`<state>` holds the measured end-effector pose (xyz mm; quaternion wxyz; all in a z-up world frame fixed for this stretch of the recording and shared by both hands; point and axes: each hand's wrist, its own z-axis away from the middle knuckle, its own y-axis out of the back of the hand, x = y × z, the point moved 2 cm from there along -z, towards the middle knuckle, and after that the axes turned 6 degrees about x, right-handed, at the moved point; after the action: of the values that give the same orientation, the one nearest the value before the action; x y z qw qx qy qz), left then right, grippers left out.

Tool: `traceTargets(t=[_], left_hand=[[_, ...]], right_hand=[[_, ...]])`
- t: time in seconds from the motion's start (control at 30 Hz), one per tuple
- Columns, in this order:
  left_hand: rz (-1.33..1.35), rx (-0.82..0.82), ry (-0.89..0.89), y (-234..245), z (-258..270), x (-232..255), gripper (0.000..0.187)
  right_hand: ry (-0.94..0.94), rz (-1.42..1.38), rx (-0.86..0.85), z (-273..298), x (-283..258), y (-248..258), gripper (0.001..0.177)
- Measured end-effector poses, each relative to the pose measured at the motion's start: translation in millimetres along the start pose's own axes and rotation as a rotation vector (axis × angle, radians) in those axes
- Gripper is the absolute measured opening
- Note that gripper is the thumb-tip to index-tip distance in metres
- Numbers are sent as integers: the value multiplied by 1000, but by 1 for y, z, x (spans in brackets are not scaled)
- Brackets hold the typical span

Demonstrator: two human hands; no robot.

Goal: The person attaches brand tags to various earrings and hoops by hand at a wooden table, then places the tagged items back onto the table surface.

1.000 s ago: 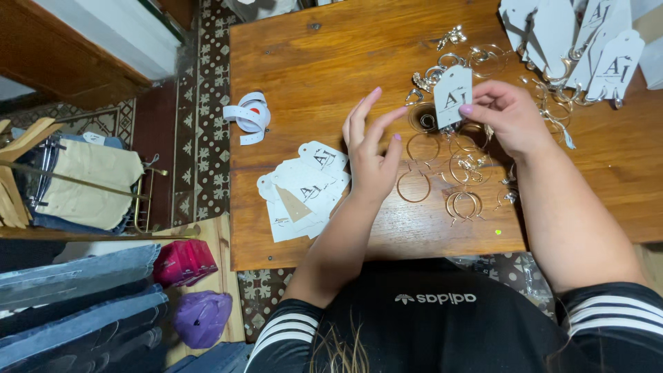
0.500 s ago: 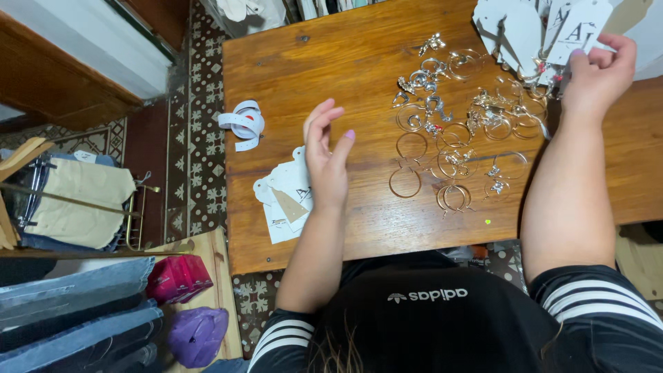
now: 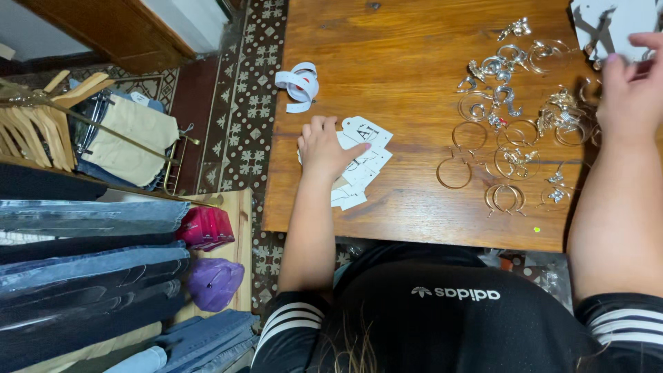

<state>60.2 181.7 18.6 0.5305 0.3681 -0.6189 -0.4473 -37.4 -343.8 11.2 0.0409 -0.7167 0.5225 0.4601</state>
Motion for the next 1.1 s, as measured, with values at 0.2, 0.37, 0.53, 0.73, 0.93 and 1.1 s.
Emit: traceTargets(t=[0.2,0.37,0.53,0.73,0.93,1.1], left_hand=[[-30,39,-24,-12,-14,16,85],[408,99,-108,-6,-14,34,48],[808,-56,-306,6,-6,113,32],[1111,-134,-353,-35,-8,169,23],[1141,-298,-290,-58,6,181,18],[1040,-333,-120,-55,-3,173,37]], right_hand=[[366,93,-122,7,-22,-18,10],[120,-117,-322,14,-33,-25,8],[-9,-257,-667,33,-93,-34,21],[-108,-510,-795,52,-105,-46,18],[-217,-458,-851,29,-110,-28,20],[-293,155,-1088,1,-108,8,23]])
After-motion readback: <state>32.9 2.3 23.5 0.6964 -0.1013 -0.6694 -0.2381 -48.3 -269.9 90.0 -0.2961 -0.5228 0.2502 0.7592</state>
